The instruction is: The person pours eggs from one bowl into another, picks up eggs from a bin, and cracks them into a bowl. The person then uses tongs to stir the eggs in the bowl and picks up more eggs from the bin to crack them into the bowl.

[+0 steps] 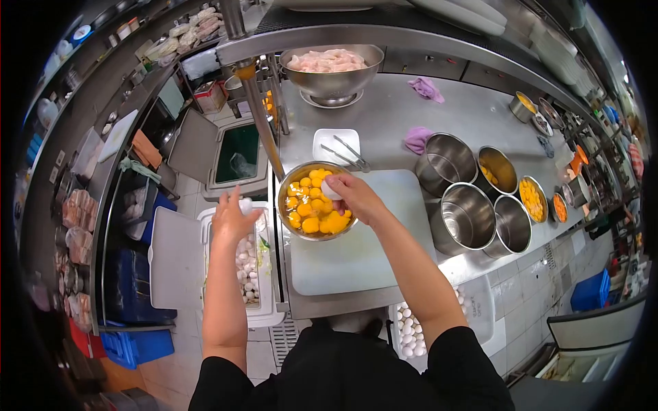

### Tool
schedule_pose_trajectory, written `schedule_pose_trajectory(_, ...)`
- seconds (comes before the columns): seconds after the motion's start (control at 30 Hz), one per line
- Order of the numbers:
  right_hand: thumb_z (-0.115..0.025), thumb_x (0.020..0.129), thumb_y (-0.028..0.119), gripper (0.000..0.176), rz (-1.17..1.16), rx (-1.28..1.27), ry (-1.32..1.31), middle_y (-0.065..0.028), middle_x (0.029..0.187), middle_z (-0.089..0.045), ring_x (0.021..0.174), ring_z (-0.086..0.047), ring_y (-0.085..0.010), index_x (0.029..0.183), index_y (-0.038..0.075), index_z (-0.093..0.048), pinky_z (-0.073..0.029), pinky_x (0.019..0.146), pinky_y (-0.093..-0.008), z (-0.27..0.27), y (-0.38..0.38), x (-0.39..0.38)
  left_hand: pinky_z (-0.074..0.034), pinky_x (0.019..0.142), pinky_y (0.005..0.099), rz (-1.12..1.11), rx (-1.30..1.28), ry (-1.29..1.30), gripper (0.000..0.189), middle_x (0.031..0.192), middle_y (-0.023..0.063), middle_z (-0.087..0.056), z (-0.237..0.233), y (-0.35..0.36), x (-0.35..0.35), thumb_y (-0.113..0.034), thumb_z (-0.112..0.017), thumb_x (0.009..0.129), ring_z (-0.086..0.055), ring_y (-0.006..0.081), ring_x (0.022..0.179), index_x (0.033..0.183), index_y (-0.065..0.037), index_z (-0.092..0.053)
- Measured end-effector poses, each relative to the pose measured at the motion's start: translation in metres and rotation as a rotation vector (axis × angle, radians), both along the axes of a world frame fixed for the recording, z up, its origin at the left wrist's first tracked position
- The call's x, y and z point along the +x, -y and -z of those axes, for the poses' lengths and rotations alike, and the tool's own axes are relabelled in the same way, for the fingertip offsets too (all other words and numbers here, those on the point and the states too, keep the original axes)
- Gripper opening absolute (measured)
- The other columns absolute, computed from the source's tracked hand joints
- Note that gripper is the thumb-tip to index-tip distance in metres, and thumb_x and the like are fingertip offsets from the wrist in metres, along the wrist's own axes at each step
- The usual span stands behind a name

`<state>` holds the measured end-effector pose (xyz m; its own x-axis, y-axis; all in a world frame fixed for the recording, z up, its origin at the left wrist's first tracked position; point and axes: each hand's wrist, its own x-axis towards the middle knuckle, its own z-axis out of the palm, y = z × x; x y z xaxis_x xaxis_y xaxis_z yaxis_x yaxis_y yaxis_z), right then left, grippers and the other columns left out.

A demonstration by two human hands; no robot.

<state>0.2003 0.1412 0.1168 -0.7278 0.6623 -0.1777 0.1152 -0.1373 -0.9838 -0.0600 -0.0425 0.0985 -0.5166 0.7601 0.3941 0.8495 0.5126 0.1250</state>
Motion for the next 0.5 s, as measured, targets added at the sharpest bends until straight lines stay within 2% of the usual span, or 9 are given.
schedule_pose_trajectory(0.03,-0.058,0.099,0.049,0.047,-0.05,-0.174,-0.086,-0.0038,0.076,-0.061,0.054,-0.052,-0.0072,0.109,0.004,-0.058,-0.042,0.045,-0.0227,0.004,0.0,-0.005,-0.052,0.09,0.0384,0.028,0.073,0.142,0.067,0.129,0.0217,-0.062,-0.003,-0.001,-0.004,-0.042,-0.076,0.084,-0.066,0.0318,0.106,0.14,-0.011,-0.056)
schedule_pose_trajectory(0.07,-0.058,0.099,0.049,0.047,-0.054,-0.171,-0.085,-0.0038,0.076,-0.061,0.054,-0.052,-0.0072,0.109,0.004,-0.058,-0.042,0.045,-0.0227,0.008,0.001,-0.007,-0.052,0.09,0.0384,0.024,0.076,0.142,0.067,0.129,0.0217,-0.062,-0.003,-0.007,-0.002,-0.042,-0.076,0.084,-0.066,0.0318,0.106,0.14,-0.011,-0.056)
schedule_pose_trajectory(0.13,-0.049,0.101,0.055,0.051,-0.016,-0.177,-0.057,-0.0027,0.076,-0.061,0.054,-0.051,-0.0064,0.1,0.006,-0.06,-0.039,0.043,-0.0222,0.001,0.014,-0.013,-0.053,0.086,0.0332,0.348,0.145,0.933,0.063,0.119,0.0177,-0.065,-0.032,-0.027,0.043,-0.032,-0.077,0.085,-0.066,0.0241,0.099,0.14,-0.01,-0.055)
schedule_pose_trajectory(0.2,-0.05,0.101,0.055,0.05,-0.022,-0.143,-0.026,-0.0044,0.076,-0.062,0.056,-0.053,-0.0092,0.1,0.006,-0.061,-0.042,0.046,-0.0253,0.002,0.014,-0.021,-0.052,0.077,0.028,0.583,0.134,1.04,0.052,0.1,0.0114,-0.066,-0.038,-0.047,0.076,-0.021,-0.074,0.087,-0.063,0.0157,0.086,0.135,-0.008,-0.058)
schedule_pose_trajectory(0.27,-0.05,0.1,0.054,0.049,-0.014,-0.11,0.004,-0.0061,0.077,-0.063,0.058,-0.055,-0.0121,0.101,0.006,-0.061,-0.046,0.05,-0.0284,0.008,0.009,-0.028,-0.051,0.076,0.0268,0.662,0.098,1.111,0.05,0.098,0.007,-0.065,-0.037,-0.064,0.078,-0.017,-0.072,0.088,-0.061,0.0125,0.084,0.134,-0.005,-0.057)
schedule_pose_trajectory(0.33,-0.053,0.099,0.053,0.048,0.081,0.585,0.103,-0.0128,0.082,-0.067,0.066,-0.064,-0.0241,0.102,0.006,-0.06,-0.052,0.061,-0.0378,0.016,0.003,-0.034,-0.05,0.074,0.0256,0.751,0.046,1.188,0.048,0.096,0.0026,-0.065,-0.032,-0.074,0.076,-0.013,-0.07,0.089,-0.058,0.0093,0.083,0.134,-0.003,-0.057)
schedule_pose_trajectory(0.4,-0.053,0.099,0.051,0.047,0.066,0.732,0.199,-0.0149,0.087,-0.068,0.074,-0.065,-0.029,0.106,0.005,-0.06,-0.052,0.067,-0.04,0.007,0.002,-0.029,-0.048,0.069,0.026,0.783,0.125,1.117,0.045,0.083,0.0026,-0.064,-0.027,-0.076,0.07,-0.009,-0.065,0.086,-0.056,0.0113,0.073,0.13,-0.004,-0.058)
schedule_pose_trajectory(0.43,-0.053,0.099,0.05,0.047,0.04,0.883,0.288,-0.017,0.092,-0.069,0.082,-0.067,-0.0339,0.11,0.004,-0.059,-0.051,0.072,-0.0423,-0.005,0.005,-0.027,-0.048,0.07,0.0255,0.763,0.098,1.136,0.048,0.094,0.0039,-0.066,-0.028,-0.076,0.068,-0.006,-0.063,0.084,-0.055,0.0113,0.074,0.132,-0.005,-0.057)
schedule_pose_trajectory(0.5,-0.053,0.099,0.049,0.046,0.052,0.949,0.383,-0.0186,0.094,-0.069,0.087,-0.066,-0.0364,0.11,0.005,-0.059,-0.051,0.074,-0.0444,-0.029,0.012,-0.031,-0.048,0.07,0.0253,0.806,0.197,1.063,0.049,0.101,0.0047,-0.066,-0.029,-0.077,0.069,-0.006,-0.064,0.084,-0.056,0.011,0.075,0.132,-0.005,-0.057)
